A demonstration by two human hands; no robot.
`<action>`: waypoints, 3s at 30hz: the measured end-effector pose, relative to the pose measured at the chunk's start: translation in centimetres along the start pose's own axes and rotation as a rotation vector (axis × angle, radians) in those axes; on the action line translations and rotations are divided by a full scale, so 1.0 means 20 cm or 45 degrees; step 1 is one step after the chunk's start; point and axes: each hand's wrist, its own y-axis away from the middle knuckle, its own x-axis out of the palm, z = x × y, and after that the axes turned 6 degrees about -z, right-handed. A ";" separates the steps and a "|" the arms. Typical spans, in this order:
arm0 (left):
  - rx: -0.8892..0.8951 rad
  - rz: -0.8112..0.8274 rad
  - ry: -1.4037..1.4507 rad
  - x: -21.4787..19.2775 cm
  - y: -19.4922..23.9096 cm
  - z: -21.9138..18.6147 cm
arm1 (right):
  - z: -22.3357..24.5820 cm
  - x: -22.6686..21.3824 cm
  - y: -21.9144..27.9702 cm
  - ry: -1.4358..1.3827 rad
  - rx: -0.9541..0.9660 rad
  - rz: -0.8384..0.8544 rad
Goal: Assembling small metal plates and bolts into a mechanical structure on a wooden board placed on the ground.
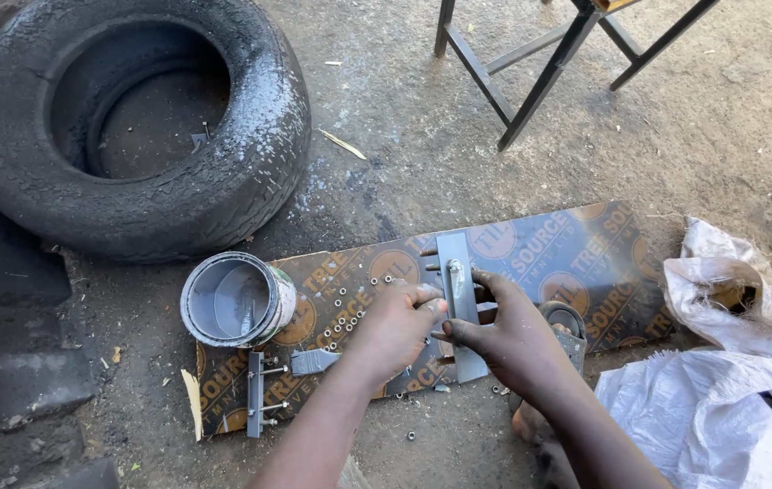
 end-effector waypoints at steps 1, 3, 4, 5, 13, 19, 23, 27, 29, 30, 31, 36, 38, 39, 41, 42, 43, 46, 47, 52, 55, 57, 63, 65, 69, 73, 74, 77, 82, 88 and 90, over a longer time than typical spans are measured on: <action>0.076 -0.086 -0.454 -0.02 0.01 -0.03 | -0.02 0.01 -0.02 -0.110 0.023 0.024; -0.011 -0.108 -0.629 -0.08 0.03 -0.12 | -0.05 0.00 -0.03 0.018 0.046 0.019; -0.098 -0.125 -0.807 -0.12 0.05 -0.16 | -0.07 0.00 -0.03 0.142 0.071 0.012; -0.101 -0.127 -0.803 -0.16 0.06 -0.17 | -0.08 0.01 -0.04 0.147 0.070 0.016; -0.097 -0.280 -0.125 -0.31 0.09 -0.22 | -0.21 0.04 -0.12 -0.108 0.246 0.058; -0.189 -0.380 0.360 -0.35 -0.03 -0.09 | -0.03 0.03 -0.07 -0.857 0.287 0.223; -0.188 -0.491 0.463 -0.40 0.02 -0.17 | 0.13 0.10 -0.03 -0.902 0.244 0.167; -0.200 -0.659 0.744 -0.44 0.00 -0.21 | 0.01 0.22 -0.09 -0.534 0.291 0.064; -0.151 -0.739 0.859 -0.42 -0.02 -0.20 | -0.17 0.32 -0.19 -0.328 0.322 0.029; -0.209 -0.729 0.774 -0.40 0.01 -0.24 | -0.31 0.38 -0.27 -0.202 0.323 0.067; -0.265 -0.718 0.688 -0.38 0.03 -0.27 | -0.46 0.44 -0.36 -0.075 0.325 0.104; -0.033 -0.618 0.353 -0.01 0.02 -0.23 | -0.85 0.95 -0.76 -0.390 -0.159 0.181; 0.143 -0.595 0.181 0.11 0.06 -0.22 | -0.63 1.12 -0.73 -0.245 0.127 0.137; 0.248 -0.472 -0.015 0.14 0.09 -0.22 | -0.55 1.20 -0.74 -0.122 0.277 0.143; 0.357 -0.327 -0.198 0.20 0.12 -0.21 | -0.51 1.31 -0.80 0.005 0.442 0.130; 0.363 -0.213 -0.264 0.21 0.12 -0.20 | -0.53 1.39 -0.83 -0.086 0.408 0.132; 0.369 -0.099 -0.330 0.22 0.13 -0.20 | -0.55 1.46 -0.86 -0.177 0.373 0.132; 0.324 -0.096 -0.461 0.17 0.05 -0.18 | -0.65 1.52 -0.95 0.161 0.142 0.156; 0.324 -0.077 -0.461 0.13 0.00 -0.18 | -0.63 1.44 -0.92 0.157 0.157 0.148; -0.021 -0.408 -0.102 -0.06 -0.20 -0.17 | -0.57 1.00 -0.87 0.236 0.145 -0.065; -0.248 -0.436 0.020 -0.13 -0.19 -0.26 | -0.66 0.70 -0.91 0.316 0.427 -0.360; -0.184 -0.473 -0.013 -0.11 -0.21 -0.18 | -0.85 0.63 -1.00 0.354 0.457 -0.396; -0.091 -0.524 -0.105 -0.05 -0.26 -0.08 | -1.04 0.54 -1.13 0.178 0.474 -0.377; -0.145 -0.528 -0.069 -0.07 -0.25 -0.11 | -1.07 0.54 -1.18 0.066 0.450 -0.363; -0.356 -0.519 -0.101 -0.10 -0.26 -0.12 | -1.01 0.48 -1.21 -0.120 0.594 -0.246; -0.389 -0.530 -0.074 -0.10 -0.26 -0.13 | -1.12 0.50 -1.24 -0.295 0.567 -0.192; -0.388 -0.536 -0.075 -0.10 -0.26 -0.14 | -1.16 0.51 -1.26 -0.297 0.563 -0.188; -0.318 -0.536 -0.053 -0.10 -0.25 -0.12 | -1.21 0.54 -1.27 -0.388 0.521 -0.148; -0.256 -0.588 -0.010 -0.10 -0.24 -0.09 | -1.07 0.52 -1.21 -0.473 0.563 -0.159; -0.135 -0.547 -0.094 -0.11 -0.21 -0.08 | -0.83 0.49 -1.12 0.552 0.280 -0.157; 0.026 -0.560 -0.273 -0.12 -0.24 -0.01 | -0.77 0.46 -1.12 0.790 0.059 -0.147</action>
